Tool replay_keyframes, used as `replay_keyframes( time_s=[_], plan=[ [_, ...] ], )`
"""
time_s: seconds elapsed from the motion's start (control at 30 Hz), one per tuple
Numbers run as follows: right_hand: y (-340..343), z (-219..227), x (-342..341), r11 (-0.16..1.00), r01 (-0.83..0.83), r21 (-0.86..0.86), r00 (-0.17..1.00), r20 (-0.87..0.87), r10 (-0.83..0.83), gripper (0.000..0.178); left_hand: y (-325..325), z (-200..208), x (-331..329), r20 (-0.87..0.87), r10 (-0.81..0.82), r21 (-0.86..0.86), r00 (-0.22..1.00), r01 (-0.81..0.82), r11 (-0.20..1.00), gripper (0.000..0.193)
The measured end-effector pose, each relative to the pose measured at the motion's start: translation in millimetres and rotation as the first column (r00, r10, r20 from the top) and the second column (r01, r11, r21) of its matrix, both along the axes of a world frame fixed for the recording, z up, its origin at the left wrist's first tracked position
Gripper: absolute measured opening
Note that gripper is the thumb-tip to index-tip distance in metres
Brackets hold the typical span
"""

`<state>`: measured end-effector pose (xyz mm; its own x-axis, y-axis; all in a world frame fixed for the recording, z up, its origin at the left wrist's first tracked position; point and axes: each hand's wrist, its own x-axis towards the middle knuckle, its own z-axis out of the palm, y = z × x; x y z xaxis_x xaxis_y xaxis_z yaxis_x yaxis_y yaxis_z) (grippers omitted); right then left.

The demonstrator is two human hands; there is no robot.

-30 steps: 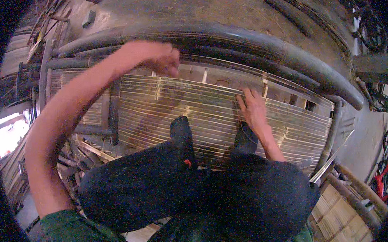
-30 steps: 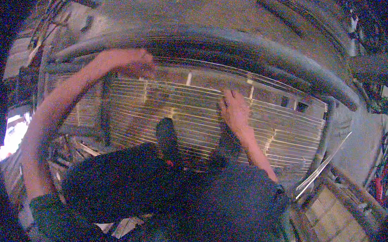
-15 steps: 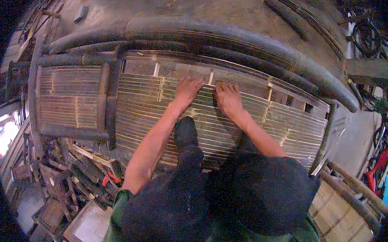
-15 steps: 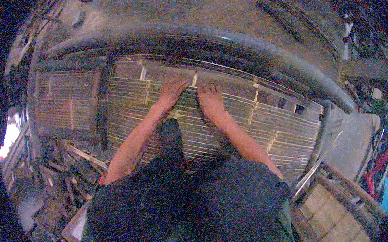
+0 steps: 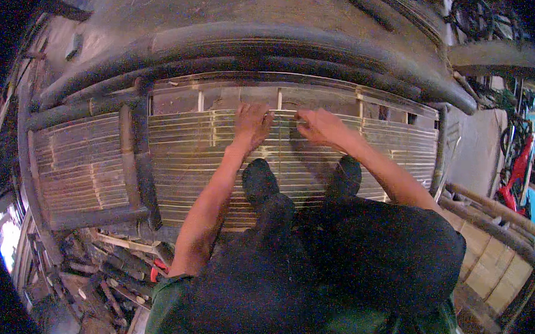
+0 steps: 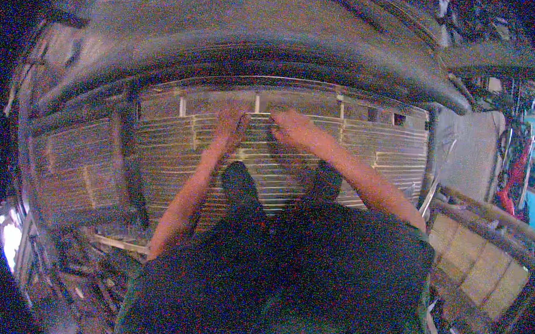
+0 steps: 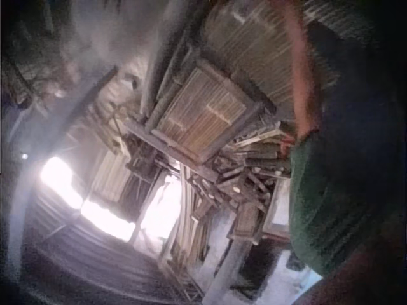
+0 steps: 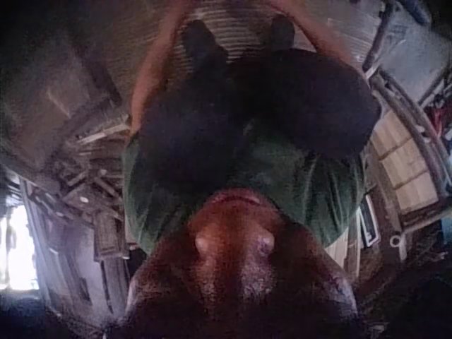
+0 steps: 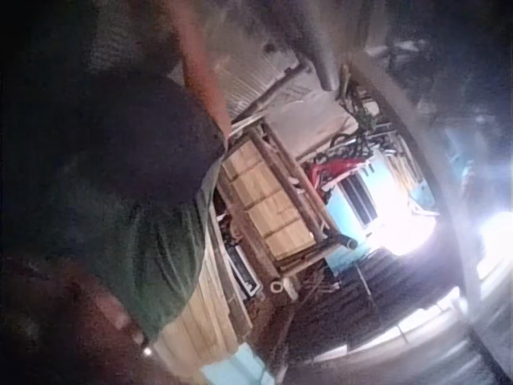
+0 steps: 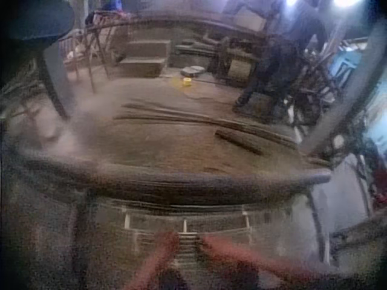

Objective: The person sits on the floor and weaves thin bamboo strips into a larger bamboo mat. They repeatedly insert strips, adjust alignment, and tie them with thin twine to secure the weave.

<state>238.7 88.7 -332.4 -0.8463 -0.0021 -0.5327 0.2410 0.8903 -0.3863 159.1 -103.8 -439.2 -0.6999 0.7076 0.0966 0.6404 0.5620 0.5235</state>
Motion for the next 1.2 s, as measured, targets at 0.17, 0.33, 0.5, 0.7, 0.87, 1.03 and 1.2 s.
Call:
replay_keyframes(
  time_s=[0.17, 0.33, 0.5, 0.7, 0.87, 1.03, 1.2],
  plan=[
    [92.5, 17.7, 10.0, 0.973, -0.129, 0.191, 0.984, -0.094, 0.149, 0.023, 11.9, 16.5, 0.5, -0.031, -0.076, 0.052, 0.997, 0.077, 0.996, 0.042],
    [97.3, 141.4, 12.5, 0.928, 0.206, -0.311, 0.953, -0.152, -0.262, 0.026, 2.9, 2.0, 8.1, -0.156, 0.0, -0.161, 0.988, -0.026, 0.987, 0.05],
    [88.4, 60.4, 17.2, 0.883, 0.442, 0.158, 0.842, -0.413, -0.348, 0.02, 32.3, 7.2, -9.8, 0.1, 0.093, -0.358, 0.991, -0.051, 0.932, 0.043],
    [-16.9, -74.9, -11.0, 0.94, 0.33, 0.086, 0.83, -0.502, -0.245, 0.029, 36.2, -3.7, -10.7, 0.083, 0.173, -0.437, 0.981, -0.121, 0.891, 0.044],
    [-42.0, -95.5, -26.6, 0.93, 0.366, -0.026, 0.807, -0.489, -0.331, 0.03, 28.2, -4.2, -12.3, 0.067, 0.151, -0.407, 0.986, -0.111, 0.907, 0.045],
    [-33.6, -112.6, -29.1, 0.967, 0.245, 0.072, 0.838, -0.517, -0.174, 0.042, 36.1, -16.6, -15.3, 0.196, 0.199, -0.299, 0.96, -0.134, 0.945, 0.039],
    [-35.9, -91.9, -39.0, 0.794, 0.34, -0.504, 0.923, 0.018, -0.385, 0.056, 21.0, -52.4, -23.8, 0.271, 0.164, -0.471, 0.949, -0.018, 0.882, 0.034]
  ],
)
